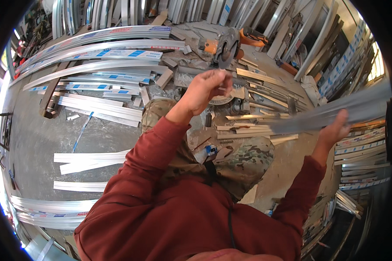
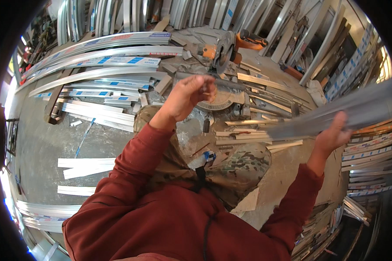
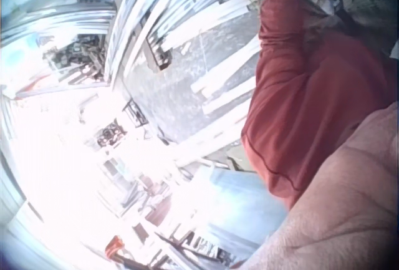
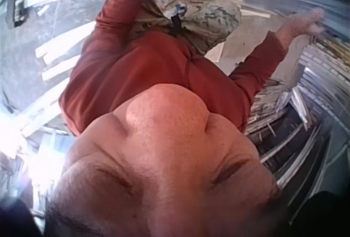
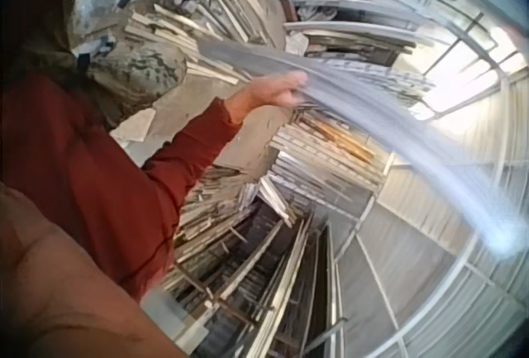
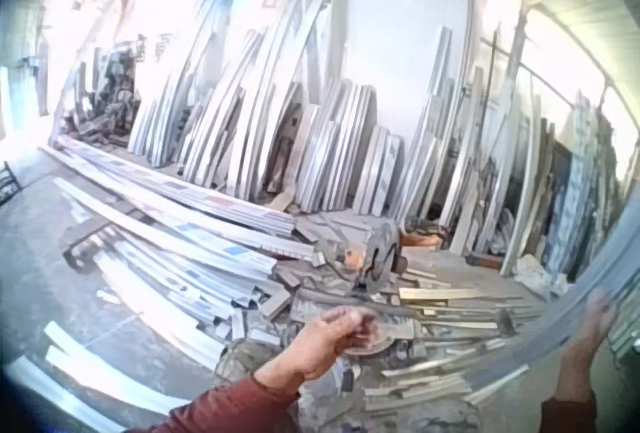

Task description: The person repeatedly positions aluminum extrusion profiles on a miter saw, lowers the blade to cut the profiles, and removes the cut pieces. The person handles multiple profiles one at a time, aligning them before each cut and discarding the offcuts.

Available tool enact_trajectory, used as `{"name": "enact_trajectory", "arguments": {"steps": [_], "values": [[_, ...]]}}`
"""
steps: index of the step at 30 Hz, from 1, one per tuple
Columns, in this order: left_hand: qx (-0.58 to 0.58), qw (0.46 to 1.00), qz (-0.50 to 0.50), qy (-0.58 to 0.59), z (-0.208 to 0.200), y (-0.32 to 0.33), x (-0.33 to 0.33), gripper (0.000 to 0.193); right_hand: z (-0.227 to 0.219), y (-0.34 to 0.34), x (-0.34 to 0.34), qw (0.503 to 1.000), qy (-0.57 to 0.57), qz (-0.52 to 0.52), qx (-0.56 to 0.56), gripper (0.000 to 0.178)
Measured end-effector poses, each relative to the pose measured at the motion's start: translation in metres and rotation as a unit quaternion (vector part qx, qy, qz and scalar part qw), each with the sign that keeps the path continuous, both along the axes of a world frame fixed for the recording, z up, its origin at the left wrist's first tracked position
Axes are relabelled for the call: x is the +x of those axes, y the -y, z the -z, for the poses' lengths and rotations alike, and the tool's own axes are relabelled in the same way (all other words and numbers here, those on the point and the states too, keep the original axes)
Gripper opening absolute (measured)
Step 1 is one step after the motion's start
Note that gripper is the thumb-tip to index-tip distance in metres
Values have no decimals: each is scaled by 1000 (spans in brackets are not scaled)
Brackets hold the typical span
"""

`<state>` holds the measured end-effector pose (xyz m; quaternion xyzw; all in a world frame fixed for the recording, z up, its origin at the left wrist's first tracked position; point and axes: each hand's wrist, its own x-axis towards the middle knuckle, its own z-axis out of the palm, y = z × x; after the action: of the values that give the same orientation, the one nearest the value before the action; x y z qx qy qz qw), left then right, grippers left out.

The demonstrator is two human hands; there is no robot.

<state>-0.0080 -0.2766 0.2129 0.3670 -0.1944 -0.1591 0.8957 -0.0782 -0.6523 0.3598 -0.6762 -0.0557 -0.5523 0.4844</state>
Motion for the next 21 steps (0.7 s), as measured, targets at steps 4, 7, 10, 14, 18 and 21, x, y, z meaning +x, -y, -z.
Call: {"name": "enact_trajectory", "arguments": {"steps": [4, 7, 10, 14, 18, 21], "values": [[116, 984, -83, -105, 42, 5, -20, 34, -38, -27, -7, 979, 124, -1, 162, 67], [142, 961, -197, -130, 57, 13, -21, 38, -29, -15, -11, 960, 114, -6, 257, 67], [127, 965, -199, -116, 56, 28, -18, 39, 8, 44, -11, 931, 56, 18, 360, 58], [81, 989, -101, -67, 44, 35, -28, 35, 87, 84, 12, 886, 5, -12, 464, 43], [66, 995, -73, -36, 36, 43, -38, 25, 134, 93, 20, 848, 6, -56, 527, 36], [72, 991, -108, -6, 34, 44, -43, 22, 148, 70, 19, 826, 12, -76, 559, 34]]}}
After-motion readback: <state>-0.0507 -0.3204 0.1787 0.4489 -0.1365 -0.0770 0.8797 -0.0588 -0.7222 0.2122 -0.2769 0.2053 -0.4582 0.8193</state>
